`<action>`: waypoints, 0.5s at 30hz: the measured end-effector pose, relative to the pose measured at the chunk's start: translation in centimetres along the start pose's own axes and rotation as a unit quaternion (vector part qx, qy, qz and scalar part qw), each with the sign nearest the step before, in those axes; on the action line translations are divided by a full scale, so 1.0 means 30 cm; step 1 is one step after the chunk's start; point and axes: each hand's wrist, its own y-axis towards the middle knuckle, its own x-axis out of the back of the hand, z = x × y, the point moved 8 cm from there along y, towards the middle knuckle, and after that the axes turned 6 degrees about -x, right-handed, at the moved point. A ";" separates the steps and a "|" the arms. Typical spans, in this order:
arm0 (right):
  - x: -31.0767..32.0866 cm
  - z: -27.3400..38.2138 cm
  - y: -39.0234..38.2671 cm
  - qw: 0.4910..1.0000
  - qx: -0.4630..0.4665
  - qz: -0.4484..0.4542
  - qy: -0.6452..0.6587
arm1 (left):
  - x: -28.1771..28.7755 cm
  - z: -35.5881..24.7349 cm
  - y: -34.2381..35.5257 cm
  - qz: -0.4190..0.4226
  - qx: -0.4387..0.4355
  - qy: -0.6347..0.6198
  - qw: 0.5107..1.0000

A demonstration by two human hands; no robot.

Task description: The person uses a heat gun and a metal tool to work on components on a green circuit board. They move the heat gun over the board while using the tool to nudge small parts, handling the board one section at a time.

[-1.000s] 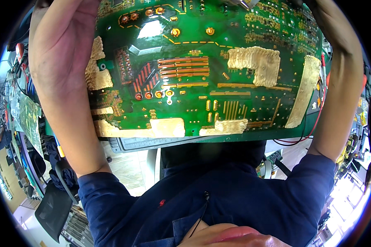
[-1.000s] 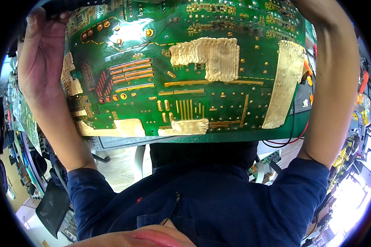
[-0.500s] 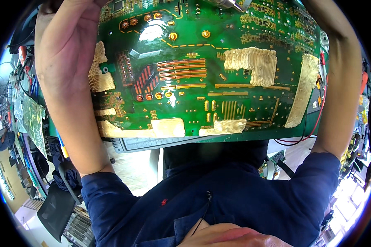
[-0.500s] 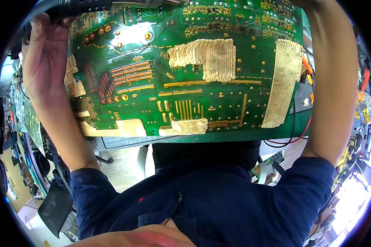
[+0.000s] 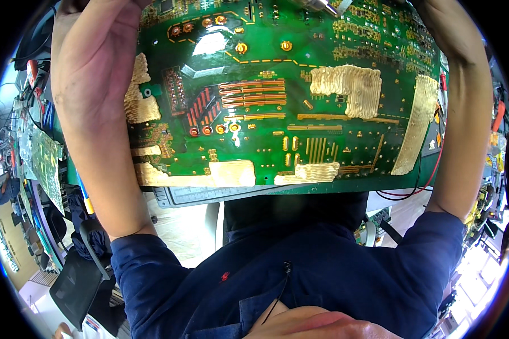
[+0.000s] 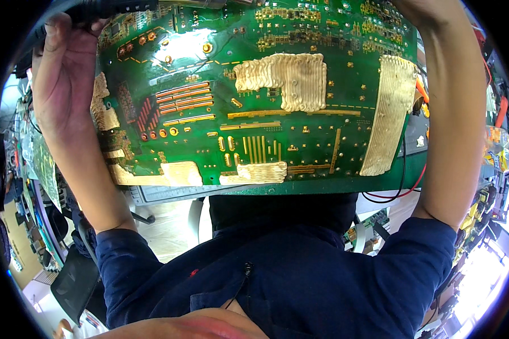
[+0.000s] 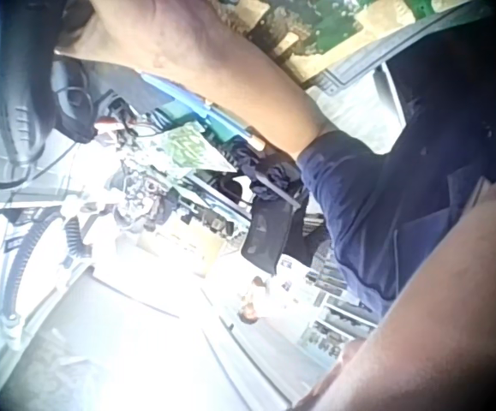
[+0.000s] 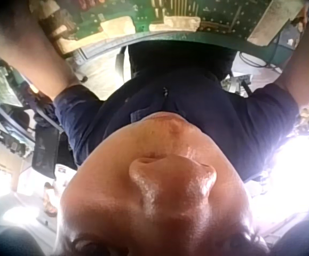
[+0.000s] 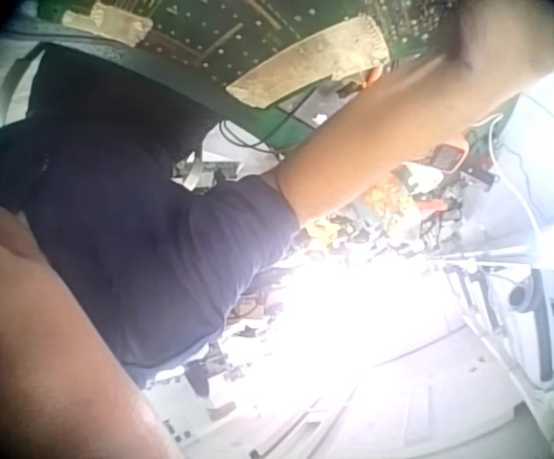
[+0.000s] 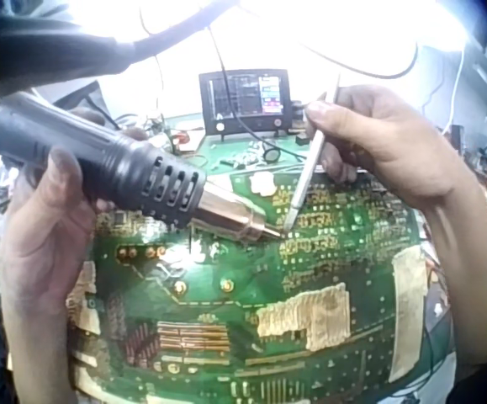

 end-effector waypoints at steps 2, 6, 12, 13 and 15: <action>0.002 -0.007 0.014 1.000 -0.005 0.014 -0.026 | 0.002 -0.029 -0.029 0.073 -0.024 -0.058 0.995; -0.020 0.006 -0.009 0.999 0.027 -0.023 0.007 | -0.015 -0.037 -0.032 0.084 -0.005 -0.087 0.993; 0.006 0.002 -0.024 0.999 0.021 -0.031 0.019 | -0.019 -0.036 -0.032 0.092 0.000 -0.066 0.994; 0.007 0.003 -0.029 0.999 0.026 -0.030 0.009 | -0.025 -0.037 -0.032 0.096 0.004 -0.056 0.994; 0.010 0.000 -0.032 0.999 0.029 -0.035 0.007 | -0.021 -0.032 -0.030 0.098 0.007 -0.063 0.993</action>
